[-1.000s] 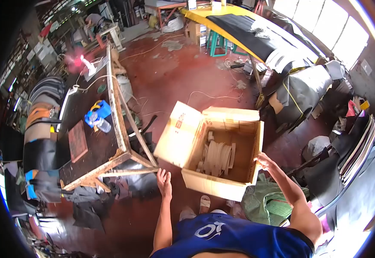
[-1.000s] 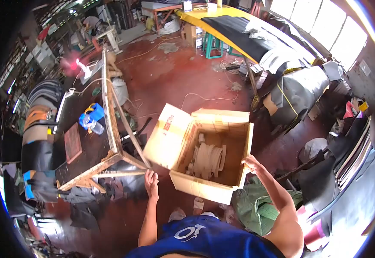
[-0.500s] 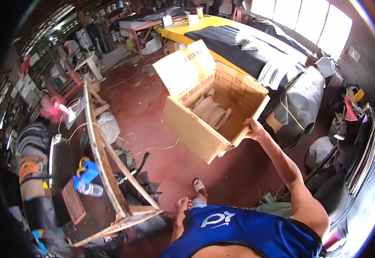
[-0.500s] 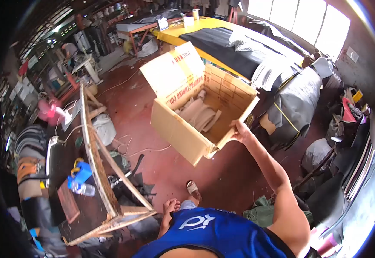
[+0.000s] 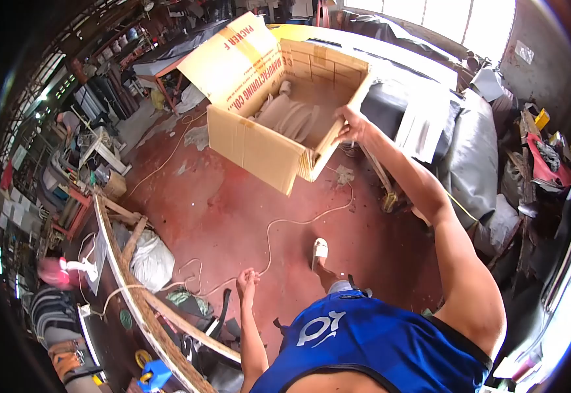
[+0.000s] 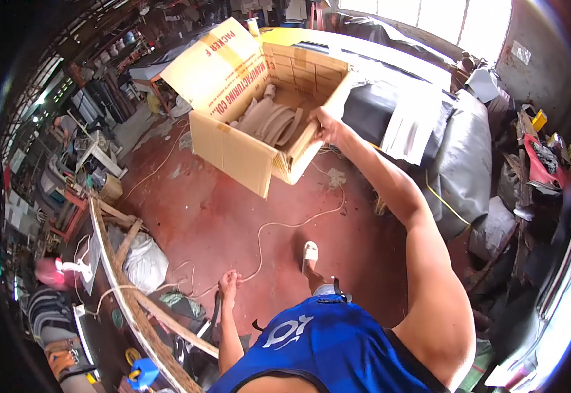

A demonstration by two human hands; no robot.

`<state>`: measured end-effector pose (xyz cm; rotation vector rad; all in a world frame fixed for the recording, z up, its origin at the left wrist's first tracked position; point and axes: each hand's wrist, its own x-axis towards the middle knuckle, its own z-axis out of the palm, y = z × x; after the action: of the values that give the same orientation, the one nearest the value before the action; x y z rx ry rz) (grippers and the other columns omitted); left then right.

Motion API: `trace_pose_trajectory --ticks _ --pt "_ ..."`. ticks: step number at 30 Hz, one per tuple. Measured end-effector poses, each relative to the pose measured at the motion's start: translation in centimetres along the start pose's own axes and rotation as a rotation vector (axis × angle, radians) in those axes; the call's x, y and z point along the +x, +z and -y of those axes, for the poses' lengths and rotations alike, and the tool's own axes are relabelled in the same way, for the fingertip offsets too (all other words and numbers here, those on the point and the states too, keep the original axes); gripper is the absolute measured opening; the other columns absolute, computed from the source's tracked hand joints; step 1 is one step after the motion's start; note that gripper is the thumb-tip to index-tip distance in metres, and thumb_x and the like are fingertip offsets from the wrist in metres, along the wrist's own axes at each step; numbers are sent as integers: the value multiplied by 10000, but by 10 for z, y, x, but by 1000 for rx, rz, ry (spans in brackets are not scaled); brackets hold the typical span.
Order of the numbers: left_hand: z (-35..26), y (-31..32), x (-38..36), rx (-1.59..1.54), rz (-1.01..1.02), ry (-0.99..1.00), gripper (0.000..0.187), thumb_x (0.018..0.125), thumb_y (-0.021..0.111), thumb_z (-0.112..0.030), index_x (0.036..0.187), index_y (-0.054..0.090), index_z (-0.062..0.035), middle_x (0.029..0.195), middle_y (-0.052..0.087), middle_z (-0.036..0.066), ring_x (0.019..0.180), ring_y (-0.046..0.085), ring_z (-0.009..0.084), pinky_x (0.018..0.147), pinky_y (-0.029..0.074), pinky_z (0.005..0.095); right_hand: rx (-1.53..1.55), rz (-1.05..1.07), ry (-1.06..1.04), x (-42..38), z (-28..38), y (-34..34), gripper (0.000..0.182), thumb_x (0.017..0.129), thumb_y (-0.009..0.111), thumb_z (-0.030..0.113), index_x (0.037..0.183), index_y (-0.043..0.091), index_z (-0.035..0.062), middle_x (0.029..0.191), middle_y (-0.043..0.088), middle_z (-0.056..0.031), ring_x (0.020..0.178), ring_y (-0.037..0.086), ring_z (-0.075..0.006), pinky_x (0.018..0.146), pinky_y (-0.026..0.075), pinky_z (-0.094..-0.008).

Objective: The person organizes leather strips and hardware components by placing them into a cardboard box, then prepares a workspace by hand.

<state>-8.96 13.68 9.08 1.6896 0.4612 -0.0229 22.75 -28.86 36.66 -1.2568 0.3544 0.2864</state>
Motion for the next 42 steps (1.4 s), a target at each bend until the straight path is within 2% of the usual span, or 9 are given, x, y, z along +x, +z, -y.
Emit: trace_pose_trajectory --ticks 3,5,11,23,27,31,37,39,42 --pt "44 -2 50 164 -71 -227 124 862 536 -156 842 615 -64 658 612 21 529 567 88 433 417 213 -12 -5 -68 91 53 13 287 694 568 173 893 493 -20 805 535 -217 720 587 -370 746 471 -661" --pt "102 -17 60 286 113 -425 137 797 493 -107 676 557 -97 488 508 36 450 517 134 355 340 250 -26 82 -63 130 92 23 324 704 569 185 949 478 -5 843 528 -204 742 582 -360 739 479 -653" --pt "109 20 80 270 211 -782 84 803 499 -87 744 558 -88 546 529 44 470 528 134 356 349 246 -12 121 -144 220 192 63 343 716 562 167 953 470 -65 765 475 -139 605 563 -294 640 539 -587" --pt "40 108 392 246 349 -742 85 816 510 -48 880 561 -72 664 570 61 510 550 135 357 367 238 -64 -19 -75 487 344 64 724 745 600 265 1300 195 37 1178 380 -301 962 527 -511 681 546 -577" --pt "-26 141 569 -129 225 -732 120 820 514 -35 925 561 -66 703 584 67 524 557 135 358 373 235 -71 -19 -103 554 370 58 688 748 597 249 1299 248 31 1216 403 -286 1009 523 -483 695 535 -588" --pt "-158 182 669 223 153 -261 158 879 518 -112 1012 580 -53 785 638 54 572 584 104 434 429 226 -37 -77 30 594 366 47 587 737 617 281 1230 385 61 1225 434 -235 1063 504 -437 772 508 -596" --pt "-239 223 747 391 210 -35 235 892 529 -166 1080 575 -34 846 654 71 614 610 139 485 450 234 -218 46 -109 717 294 -17 573 788 487 298 1248 337 -8 1231 400 -268 993 518 -475 659 556 -555" --pt "-233 232 748 405 177 -101 222 890 524 -169 1040 581 -15 818 644 72 604 604 148 485 462 246 -2 61 -66 726 284 -19 655 788 532 424 1273 346 25 1240 410 -236 916 575 -432 575 581 -492" --pt "-202 247 741 344 178 -388 178 864 532 -131 982 596 -15 780 635 71 579 592 146 466 468 266 -221 20 -111 644 299 -8 706 759 568 577 1232 410 79 1093 503 -193 887 592 -342 562 581 -435"
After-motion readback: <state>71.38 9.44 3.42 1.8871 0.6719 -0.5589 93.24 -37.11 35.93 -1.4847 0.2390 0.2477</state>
